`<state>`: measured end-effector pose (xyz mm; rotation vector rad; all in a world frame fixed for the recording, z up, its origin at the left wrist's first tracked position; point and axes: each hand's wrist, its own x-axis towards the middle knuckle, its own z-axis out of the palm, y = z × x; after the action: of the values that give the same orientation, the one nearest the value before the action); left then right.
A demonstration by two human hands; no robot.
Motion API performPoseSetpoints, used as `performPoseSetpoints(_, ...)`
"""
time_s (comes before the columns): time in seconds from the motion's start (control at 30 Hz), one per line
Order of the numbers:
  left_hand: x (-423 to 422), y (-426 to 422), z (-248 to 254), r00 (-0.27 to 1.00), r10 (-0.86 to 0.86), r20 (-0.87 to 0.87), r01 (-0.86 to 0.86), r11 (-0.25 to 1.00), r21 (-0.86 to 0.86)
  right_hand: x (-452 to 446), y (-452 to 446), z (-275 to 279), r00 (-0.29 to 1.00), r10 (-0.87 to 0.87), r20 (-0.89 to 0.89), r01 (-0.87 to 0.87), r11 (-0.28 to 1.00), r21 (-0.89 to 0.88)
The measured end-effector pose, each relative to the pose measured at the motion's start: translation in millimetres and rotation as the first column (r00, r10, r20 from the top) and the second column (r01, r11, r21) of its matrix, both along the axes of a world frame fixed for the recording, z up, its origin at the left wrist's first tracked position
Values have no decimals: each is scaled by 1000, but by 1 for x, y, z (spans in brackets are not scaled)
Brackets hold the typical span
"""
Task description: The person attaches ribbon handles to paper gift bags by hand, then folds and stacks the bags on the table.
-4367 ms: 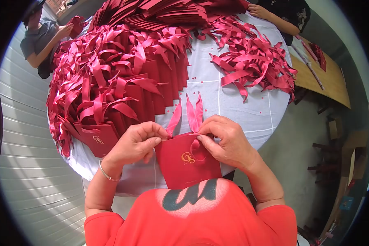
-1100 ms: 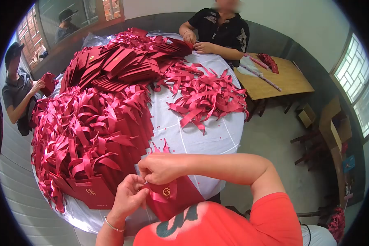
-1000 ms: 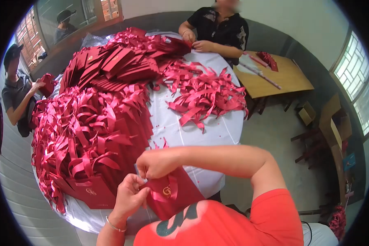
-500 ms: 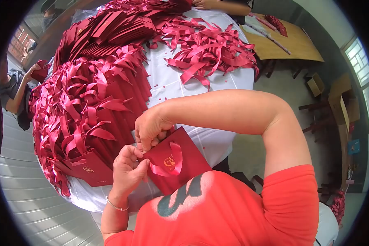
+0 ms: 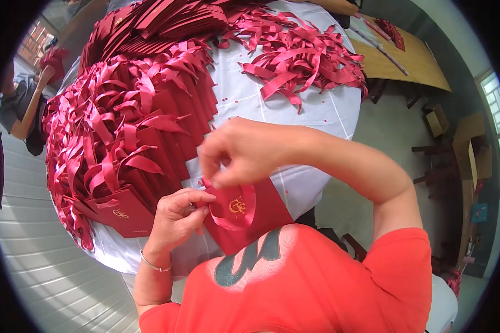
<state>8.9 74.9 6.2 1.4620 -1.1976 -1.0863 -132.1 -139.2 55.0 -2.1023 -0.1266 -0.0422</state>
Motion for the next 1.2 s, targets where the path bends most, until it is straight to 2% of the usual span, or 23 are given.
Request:
performPoseSetpoints(0.03, 0, 0, -1, 998, 20, -53, -18, 999, 29, -16, 3, 5, 999, 28, -21, -27, 999, 17)
performPoseSetpoints(0.1, 0, -1, -3, 993, 45, -110, -39, 997, 64, -43, 11, -2, 991, 68, 118, -52, 990, -135)
performPoseSetpoints(0.13, 0, -2, -3, 993, 42, -113, -33, 996, 83, -53, 21, 4, 995, 41, 89, -22, 979, -203)
performPoseSetpoints(0.2, 0, -2, -2, 992, 39, -116, -26, 994, 105, -65, 37, -7, 984, -10, 180, 79, 922, -380)
performPoseSetpoints(0.27, 0, -3, 0, 994, 32, -104, -21, 994, 104, -68, 47, -28, 972, -14, 233, 113, 902, -417)
performPoseSetpoints(0.33, 1, -2, -4, 997, 17, -81, -11, 997, 76, -67, 53, -45, 905, -3, 425, 273, 770, -576)
performPoseSetpoints(0.4, 2, -2, -2, 998, 5, -56, -2, 999, 41, -66, 53, -51, 872, 16, 490, 318, 742, -590)
performPoseSetpoints(0.47, 2, -2, 2, 992, 13, -124, -1, 995, 95, -66, 54, -50, 835, 47, 548, 357, 713, -604)
performPoseSetpoints(0.57, 4, -2, 1, 992, -21, -122, 29, 997, 66, -64, 57, -51, 666, -94, 740, 620, 621, -479)
performPoseSetpoints(0.6, 5, -2, 0, 992, -16, -124, 24, 998, 64, -63, 56, -49, 668, -90, 739, 616, 623, -481)
performPoseSetpoints(0.7, 6, -2, -4, 986, -5, -166, 24, 994, 111, -57, 52, -47, 587, -245, 771, 713, 608, -350)
performPoseSetpoints(0.83, 3, -2, -1, 985, 30, -168, -11, 994, 112, -52, 51, -46, 545, -271, 794, 718, 639, -275)
performPoseSetpoints(0.9, 2, -2, 1, 985, 42, -165, -23, 993, 115, -57, 51, -38, 667, -260, 698, 630, 697, -342)
performPoseSetpoints(0.97, 1, -3, 1, 991, 40, -126, -28, 995, 96, -58, 52, -36, 665, -273, 695, 605, 742, -288)
performPoseSetpoints(1.03, 0, -2, 1, 990, 42, -131, -31, 996, 80, -60, 50, -25, 788, -277, 551, 387, 917, -93)
performPoseSetpoints(1.07, 0, -2, 0, 990, 35, -136, -25, 997, 69, -63, 50, -22, 830, -287, 478, 339, 940, -24)
performPoseSetpoints(1.1, -1, -2, 1, 990, 38, -136, -29, 997, 67, -59, 49, -14, 831, -282, 479, 335, 942, -27)
performPoseSetpoints(1.17, -2, -2, 3, 999, 16, 33, -14, 999, -40, -45, 41, 7, 915, -206, 347, 194, 979, 70)
performPoseSetpoints(1.2, -2, -2, 2, 999, 17, 36, -15, 999, -42, -44, 34, 13, 954, -195, 227, 163, 975, 150)
